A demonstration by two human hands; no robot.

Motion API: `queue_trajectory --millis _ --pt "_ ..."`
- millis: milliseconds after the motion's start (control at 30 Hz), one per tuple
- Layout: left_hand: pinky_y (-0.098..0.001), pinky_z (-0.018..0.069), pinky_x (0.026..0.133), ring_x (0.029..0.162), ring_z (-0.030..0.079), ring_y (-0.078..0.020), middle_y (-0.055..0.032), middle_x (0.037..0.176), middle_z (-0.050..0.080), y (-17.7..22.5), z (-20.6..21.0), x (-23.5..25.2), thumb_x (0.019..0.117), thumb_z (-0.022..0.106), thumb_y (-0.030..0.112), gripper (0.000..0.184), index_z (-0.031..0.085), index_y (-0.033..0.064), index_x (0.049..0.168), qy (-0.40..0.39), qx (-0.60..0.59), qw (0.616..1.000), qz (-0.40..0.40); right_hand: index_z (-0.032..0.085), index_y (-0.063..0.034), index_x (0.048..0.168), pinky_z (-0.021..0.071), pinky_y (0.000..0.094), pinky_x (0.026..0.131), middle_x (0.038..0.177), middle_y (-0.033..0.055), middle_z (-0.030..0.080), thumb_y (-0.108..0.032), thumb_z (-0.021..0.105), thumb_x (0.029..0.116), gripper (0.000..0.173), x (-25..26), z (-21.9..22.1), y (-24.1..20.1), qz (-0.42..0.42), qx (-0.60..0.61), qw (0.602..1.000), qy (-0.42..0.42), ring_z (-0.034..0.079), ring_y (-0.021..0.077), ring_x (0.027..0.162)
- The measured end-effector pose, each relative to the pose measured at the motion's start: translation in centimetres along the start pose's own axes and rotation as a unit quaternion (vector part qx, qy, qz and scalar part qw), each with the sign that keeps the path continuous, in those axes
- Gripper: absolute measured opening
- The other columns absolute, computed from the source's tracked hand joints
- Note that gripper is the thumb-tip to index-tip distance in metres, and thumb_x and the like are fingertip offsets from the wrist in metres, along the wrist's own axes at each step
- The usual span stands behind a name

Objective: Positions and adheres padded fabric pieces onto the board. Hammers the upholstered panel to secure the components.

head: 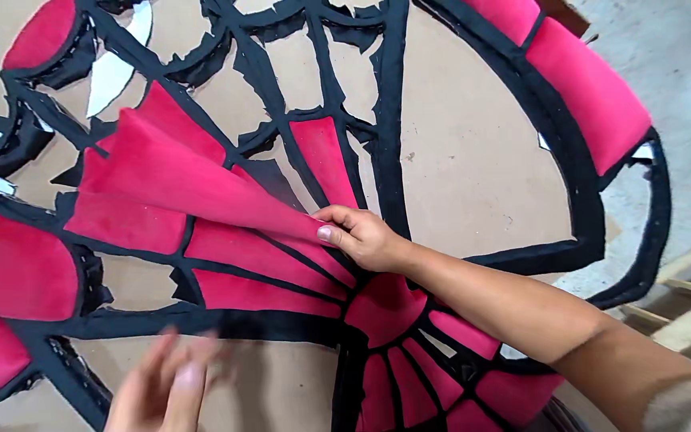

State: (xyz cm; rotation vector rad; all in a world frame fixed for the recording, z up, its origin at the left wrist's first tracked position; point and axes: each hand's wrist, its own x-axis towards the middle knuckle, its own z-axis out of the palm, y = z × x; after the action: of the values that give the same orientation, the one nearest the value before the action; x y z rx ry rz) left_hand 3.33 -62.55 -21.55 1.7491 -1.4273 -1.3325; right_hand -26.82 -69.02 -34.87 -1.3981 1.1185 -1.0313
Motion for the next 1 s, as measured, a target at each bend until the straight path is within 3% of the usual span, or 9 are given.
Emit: queue_trajectory --millis 67,100,200,300,367,533,767,900,1000 --pt "-0.0376 0.0618 0.089 0.104 0.07 -0.0159 -0.0061 0.13 0.063 1.7 5.5 7.1 0.1017 0.059 0.037 0.076 0.022 0.0035 0.158 0.065 -0.069 0.995 0.042 0.065 0.0 0.126 0.0571 0.0352 0.092 0.108 0.0091 0.072 -0.019 0.053 0.1069 0.03 -0.2 1.2 0.1 -0.008 0.035 0.999 -0.006 0.069 0.0116 0.1" --pt "-0.0374 0.0613 0.089 0.102 0.07 -0.0161 -0.0059 0.125 0.063 2.4 8.0 9.9 0.0996 0.063 0.034 0.074 0.026 0.0063 0.157 0.084 -0.13 0.986 0.054 0.065 0.0004 0.126 0.0566 0.036 0.094 0.11 0.0097 0.072 -0.019 0.054 0.1063 0.03 -0.2 1.4 0.2 -0.013 0.034 0.999 -0.011 0.069 0.0122 0.102" --pt "-0.0456 0.0644 0.081 0.089 0.074 -0.0259 -0.0113 0.1 0.072 3.6 12.6 15.0 0.0965 0.07 0.012 0.04 0.048 0.0029 0.128 0.113 -0.316 0.937 0.095 0.065 -0.0013 0.128 0.057 0.0356 0.094 0.113 0.0095 0.072 -0.017 0.058 0.1049 0.029 -0.5 1.0 0.8 -0.03 -0.034 0.999 -0.024 0.068 0.0135 0.102" --pt "-0.0417 0.0657 0.07 0.076 0.072 -0.0234 -0.0085 0.093 0.068 3.7 14.7 17.1 0.0935 0.071 0.007 0.04 0.046 0.0036 0.125 0.133 -0.316 0.926 0.16 0.059 -0.0092 0.144 0.0456 0.0405 0.115 0.141 0.0069 0.063 -0.02 0.061 0.1028 0.043 -1.3 -1.5 0.5 -0.037 -0.212 0.977 0.002 0.056 0.0187 0.135" --pt "-0.0416 0.0662 0.068 0.073 0.072 -0.0236 -0.0085 0.091 0.067 3.2 15.8 17.7 0.0931 0.072 0.008 0.041 0.046 0.0032 0.124 0.141 -0.299 0.925 0.188 0.059 -0.0085 0.144 0.0409 0.0404 0.119 0.146 0.0061 0.06 -0.023 0.062 0.1025 0.044 -3.1 -3.2 1.3 -0.045 -0.27 0.961 0.03 0.052 0.0189 0.139" --pt "-0.0395 0.0662 0.066 0.07 0.072 -0.0211 -0.0062 0.09 0.067 2.1 17.6 17.7 0.0915 0.072 0.008 0.046 0.043 0.0018 0.126 0.152 -0.257 0.929 0.217 0.064 -0.0146 0.14 0.027 0.0506 0.127 0.157 0.0069 0.05 -0.039 0.067 0.0978 0.048 -8.0 -2.9 4.4 -0.101 -0.345 0.933 -0.015 0.039 0.0224 0.15" --pt "-0.0425 0.0659 0.061 0.066 0.071 -0.0229 -0.0053 0.085 0.067 3.2 16.7 20.0 0.0954 0.067 0.013 0.037 0.043 0.0026 0.122 0.126 -0.266 0.904 0.31 0.068 -0.0197 0.135 0.0283 0.051 0.126 0.156 0.0045 0.051 -0.036 0.071 0.0945 0.044 -7.8 -2.9 5.0 -0.113 -0.345 0.932 -0.009 0.04 0.0226 0.15" --pt "-0.0414 0.0634 0.058 0.062 0.068 -0.0224 -0.0048 0.077 0.064 3.2 15.8 20.2 0.1056 0.05 0.019 0.016 0.046 0.0061 0.114 0.117 -0.33 0.879 0.323 0.068 -0.0204 0.135 0.0279 0.0509 0.126 0.156 0.0035 0.051 -0.037 0.072 0.0941 0.045 -7.7 -2.8 5.1 -0.11 -0.349 0.931 -0.011 0.039 0.0221 0.15" --pt "-0.0383 0.0627 0.06 0.065 0.066 -0.0222 -0.0071 0.079 0.062 2.6 14.5 18.9 0.1132 0.029 0.033 0.033 0.049 0.0069 0.107 0.069 -0.401 0.854 0.323 0.067 -0.0153 0.136 0.0301 0.0521 0.125 0.153 0.006 0.054 -0.046 0.076 0.0897 0.056 -7.6 -2.2 4.7 -0.108 -0.351 0.93 0.017 0.043 0.0232 0.148"
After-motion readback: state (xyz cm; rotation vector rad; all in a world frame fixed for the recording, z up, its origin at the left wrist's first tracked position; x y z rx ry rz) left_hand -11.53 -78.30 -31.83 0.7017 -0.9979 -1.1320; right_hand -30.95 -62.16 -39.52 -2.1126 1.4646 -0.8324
